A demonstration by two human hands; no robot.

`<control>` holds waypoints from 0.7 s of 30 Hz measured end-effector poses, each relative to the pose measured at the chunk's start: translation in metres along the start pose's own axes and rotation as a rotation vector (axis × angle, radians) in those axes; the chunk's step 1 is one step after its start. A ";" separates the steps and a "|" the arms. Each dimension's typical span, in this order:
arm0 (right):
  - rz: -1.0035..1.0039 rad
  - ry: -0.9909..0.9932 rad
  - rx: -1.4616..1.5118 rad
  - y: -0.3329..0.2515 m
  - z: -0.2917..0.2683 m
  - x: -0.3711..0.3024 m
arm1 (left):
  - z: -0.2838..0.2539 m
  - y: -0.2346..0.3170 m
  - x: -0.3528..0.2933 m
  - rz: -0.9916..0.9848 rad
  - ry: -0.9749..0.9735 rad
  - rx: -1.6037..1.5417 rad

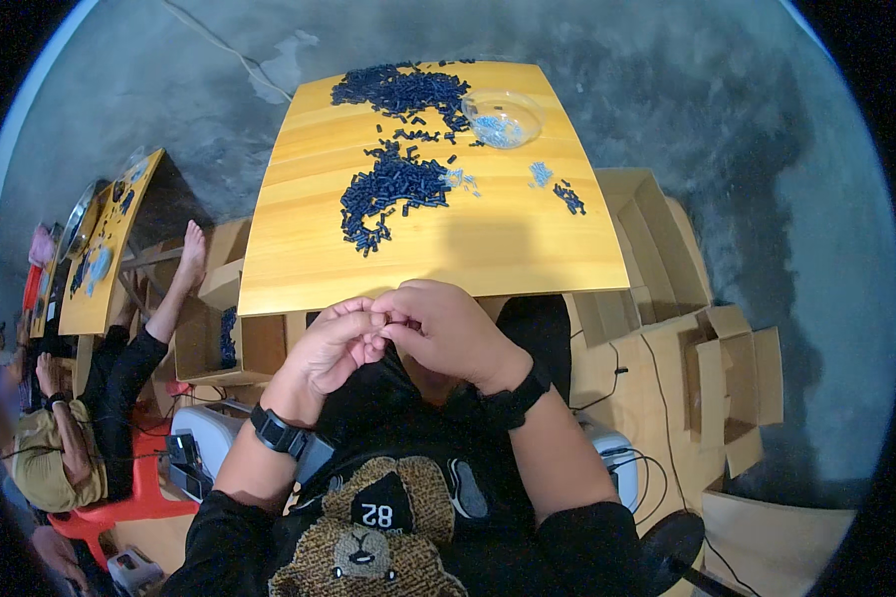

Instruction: Assembling small plastic and metal components at a wooden table.

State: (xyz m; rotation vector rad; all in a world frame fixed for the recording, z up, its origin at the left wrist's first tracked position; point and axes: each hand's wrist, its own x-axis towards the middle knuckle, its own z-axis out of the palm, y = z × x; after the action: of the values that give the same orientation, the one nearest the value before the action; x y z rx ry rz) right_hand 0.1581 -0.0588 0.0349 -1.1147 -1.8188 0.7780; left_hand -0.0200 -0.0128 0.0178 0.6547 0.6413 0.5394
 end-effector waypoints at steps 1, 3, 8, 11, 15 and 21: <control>-0.024 -0.053 -0.019 0.001 -0.002 0.001 | -0.002 0.000 0.000 -0.016 0.002 0.014; -0.037 -0.065 -0.020 0.002 -0.003 0.001 | -0.007 -0.001 -0.001 -0.038 0.006 0.027; -0.062 0.032 0.008 0.005 0.002 0.000 | -0.012 -0.002 0.003 -0.023 -0.055 -0.124; 0.105 0.076 0.047 0.002 0.003 -0.001 | -0.006 -0.005 0.004 0.049 0.033 -0.248; 0.095 0.186 0.096 0.007 0.008 -0.002 | -0.009 -0.011 0.008 0.055 -0.002 -0.288; 0.098 0.248 0.089 0.005 0.014 -0.002 | -0.012 -0.012 0.009 0.050 0.025 -0.208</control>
State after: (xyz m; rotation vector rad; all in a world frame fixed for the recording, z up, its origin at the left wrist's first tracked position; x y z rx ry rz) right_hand 0.1483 -0.0592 0.0237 -1.1933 -1.5186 0.7348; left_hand -0.0190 -0.0101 -0.0011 0.4701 0.5845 0.6526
